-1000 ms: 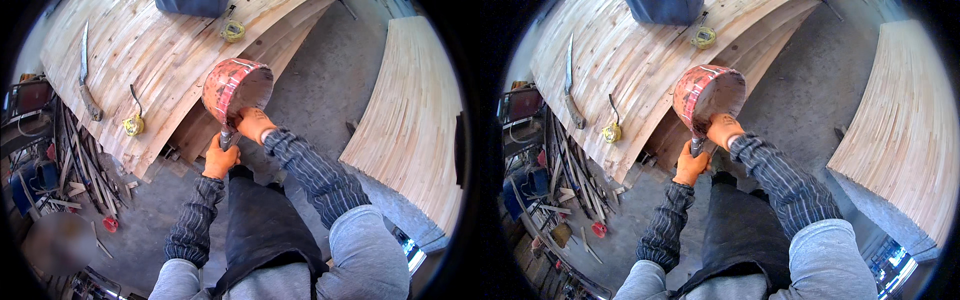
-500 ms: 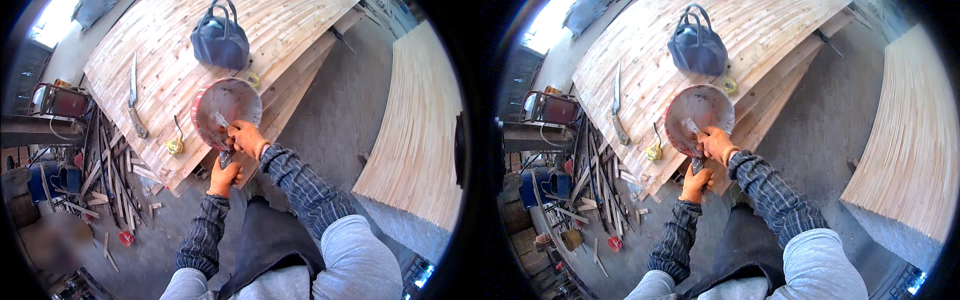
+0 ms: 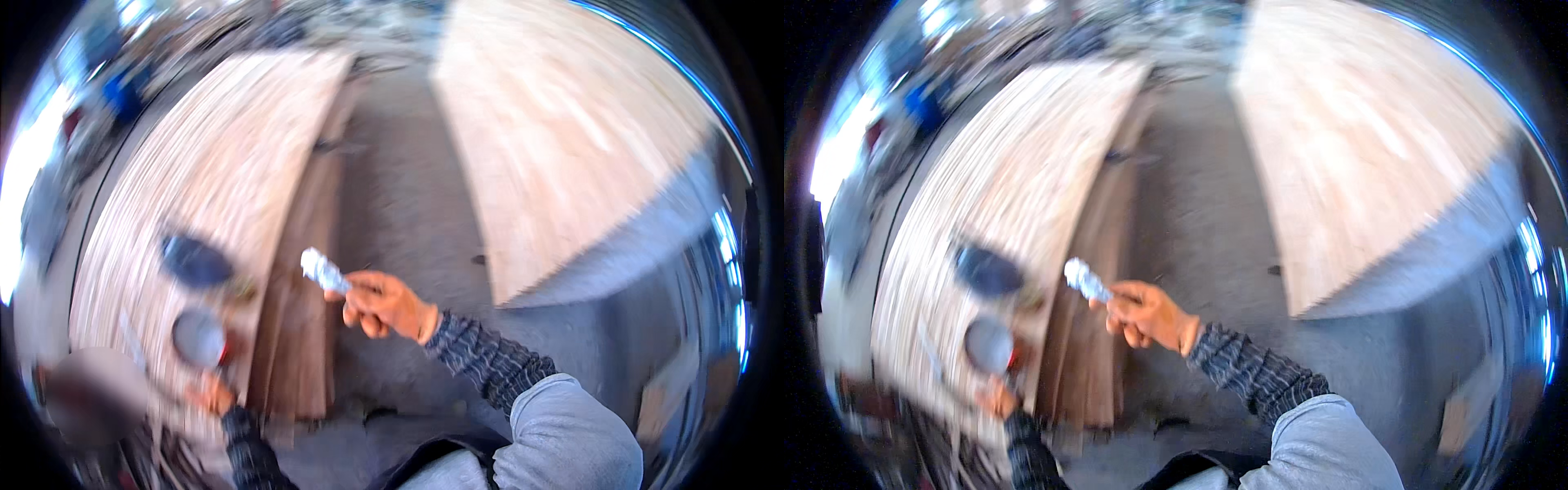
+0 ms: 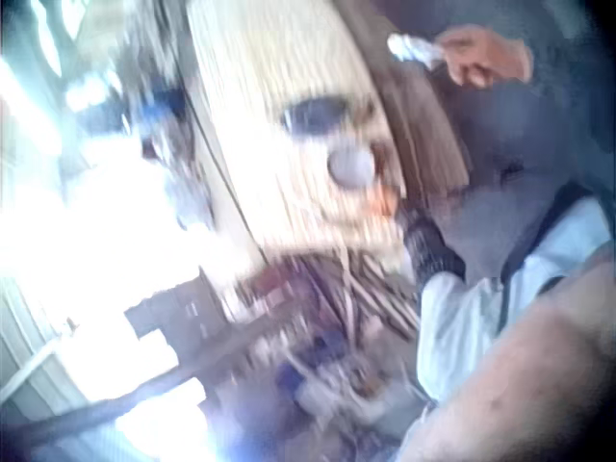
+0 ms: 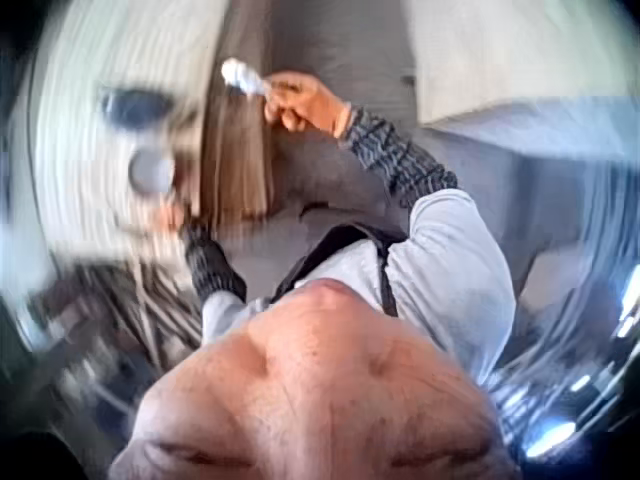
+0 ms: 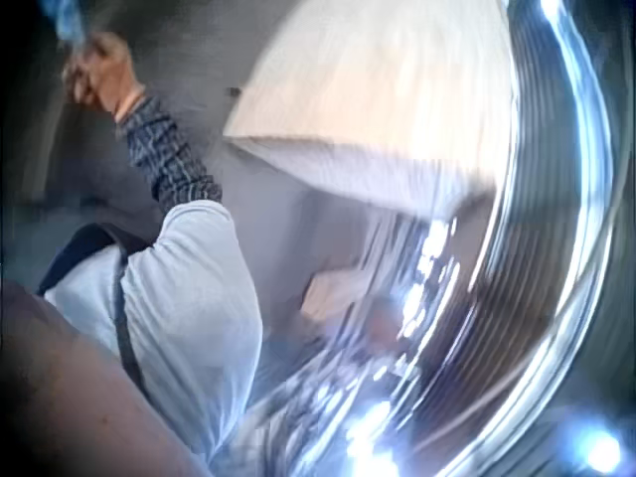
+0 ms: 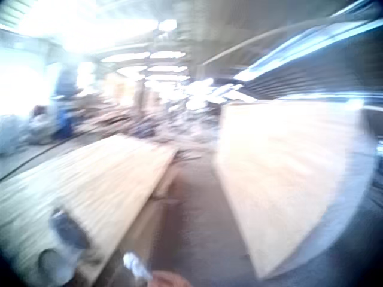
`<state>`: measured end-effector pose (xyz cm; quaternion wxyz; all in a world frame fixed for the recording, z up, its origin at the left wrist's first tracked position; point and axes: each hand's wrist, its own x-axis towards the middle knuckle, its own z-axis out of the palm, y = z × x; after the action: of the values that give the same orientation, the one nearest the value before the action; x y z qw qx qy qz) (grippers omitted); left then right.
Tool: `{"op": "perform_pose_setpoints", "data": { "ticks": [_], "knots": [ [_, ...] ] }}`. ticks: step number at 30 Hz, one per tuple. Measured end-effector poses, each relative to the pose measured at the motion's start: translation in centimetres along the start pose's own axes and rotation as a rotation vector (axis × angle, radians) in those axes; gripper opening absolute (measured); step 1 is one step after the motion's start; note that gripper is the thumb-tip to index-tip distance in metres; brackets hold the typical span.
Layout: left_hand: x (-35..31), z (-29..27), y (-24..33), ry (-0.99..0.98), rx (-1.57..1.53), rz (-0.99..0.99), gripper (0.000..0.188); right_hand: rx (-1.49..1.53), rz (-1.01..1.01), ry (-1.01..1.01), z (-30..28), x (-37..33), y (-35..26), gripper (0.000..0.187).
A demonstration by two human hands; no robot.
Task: The person applies glue to the edges of a stack of wooden planks using a putty knife and then secures the stack with a large metal clamp. The person also picks up a long metal bar from the floor and places it on the stack.
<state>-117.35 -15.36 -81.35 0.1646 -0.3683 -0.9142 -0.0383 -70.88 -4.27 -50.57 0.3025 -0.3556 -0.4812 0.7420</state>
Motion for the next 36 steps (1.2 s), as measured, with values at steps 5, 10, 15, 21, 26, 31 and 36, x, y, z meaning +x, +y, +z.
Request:
{"op": "perform_pose_setpoints", "data": {
  "ticks": [5, 10, 15, 21, 26, 31, 36],
  "knots": [
    [-10.5, -16.3, 22.5, 0.178, -1.271, 0.136, 0.066, -0.031, -0.187, 0.408, -10.2, -23.9, -3.9, 0.040],
    [-29.9, -41.6, 44.2, 0.007, -1.839, 0.794, 0.068, -0.268, -0.457, 0.870, -14.3, -49.7, -7.5, 0.037],
    [-44.0, -66.4, 53.7, 0.443, -2.111, 1.404, 0.064, -0.515, -0.614, 1.191, -17.0, -70.1, -11.5, 0.041],
    [-55.1, -91.2, 59.0, 1.223, -1.955, 1.738, 0.057, -0.850, -0.799, 1.440, -22.1, -86.2, -18.8, 0.047],
    [-59.1, -103.8, 62.6, 1.973, -1.266, 1.333, 0.036, -1.126, -0.966, 1.462, -30.0, -90.9, -25.8, 0.047],
    [-65.3, -111.0, 62.6, 1.337, -0.948, 1.493, 0.024, -1.160, -1.025, 1.522, -39.2, -96.3, -32.2, 0.044],
    [-67.8, -112.7, 64.4, 1.358, -0.676, 1.314, 0.024, -1.556, -1.074, 1.659, -46.3, -98.8, -38.5, 0.039]
  ]
}}
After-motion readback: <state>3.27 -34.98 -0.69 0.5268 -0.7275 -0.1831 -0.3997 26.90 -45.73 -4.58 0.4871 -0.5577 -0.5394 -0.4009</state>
